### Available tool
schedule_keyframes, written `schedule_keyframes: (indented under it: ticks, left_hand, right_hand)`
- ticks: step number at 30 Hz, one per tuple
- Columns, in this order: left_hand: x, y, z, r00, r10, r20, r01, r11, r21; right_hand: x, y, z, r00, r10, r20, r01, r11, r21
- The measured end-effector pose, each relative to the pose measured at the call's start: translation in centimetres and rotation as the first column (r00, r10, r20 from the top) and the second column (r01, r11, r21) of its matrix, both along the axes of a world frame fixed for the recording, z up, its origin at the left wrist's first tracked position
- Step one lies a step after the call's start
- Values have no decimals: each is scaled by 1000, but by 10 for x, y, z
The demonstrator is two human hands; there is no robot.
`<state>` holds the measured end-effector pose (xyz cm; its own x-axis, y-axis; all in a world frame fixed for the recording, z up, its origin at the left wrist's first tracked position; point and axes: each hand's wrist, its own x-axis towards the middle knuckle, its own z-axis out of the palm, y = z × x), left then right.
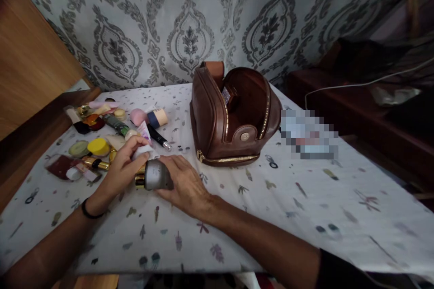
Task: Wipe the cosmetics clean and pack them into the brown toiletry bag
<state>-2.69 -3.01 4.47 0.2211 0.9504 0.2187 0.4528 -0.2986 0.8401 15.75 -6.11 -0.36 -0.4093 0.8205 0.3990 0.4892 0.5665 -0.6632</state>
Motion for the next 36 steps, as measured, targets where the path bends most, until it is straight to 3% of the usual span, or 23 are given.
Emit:
schedule_keyframes:
  ticks: [8,12,16,22,27,32,36]
  left_hand:
    - [1,-2,5,996,-89,29,92,992,-92]
    - [0,-4,7,979,-198,38,197,980,24]
    - [-3,-5,7,943,-331,6,327,933,154]
    - [-3,-3,2,942,-332,-48,333,913,235]
    - [-2,-4,3,974,-216,-75,219,975,44]
    - [-4,-3,4,979,-169,-114,156,981,-114]
    - [-5,-1,5,980,-158,-124,138,977,-161]
  right_hand:
    - [0,3,1,993,-36,-111,22,991,-132]
    - [1,5,5,980,-89,-175,43,966,-253]
    - [3,7,11,960,-136,-244,45,938,-344]
    - [4,9,12,926,-160,-343,-6,899,-438]
    - [4,11,6,874,-168,-455,-73,881,-467]
    - [2,12,2,818,-131,-561,-181,866,-467]
    - [1,9,0,864,-63,-499,-112,943,-312]
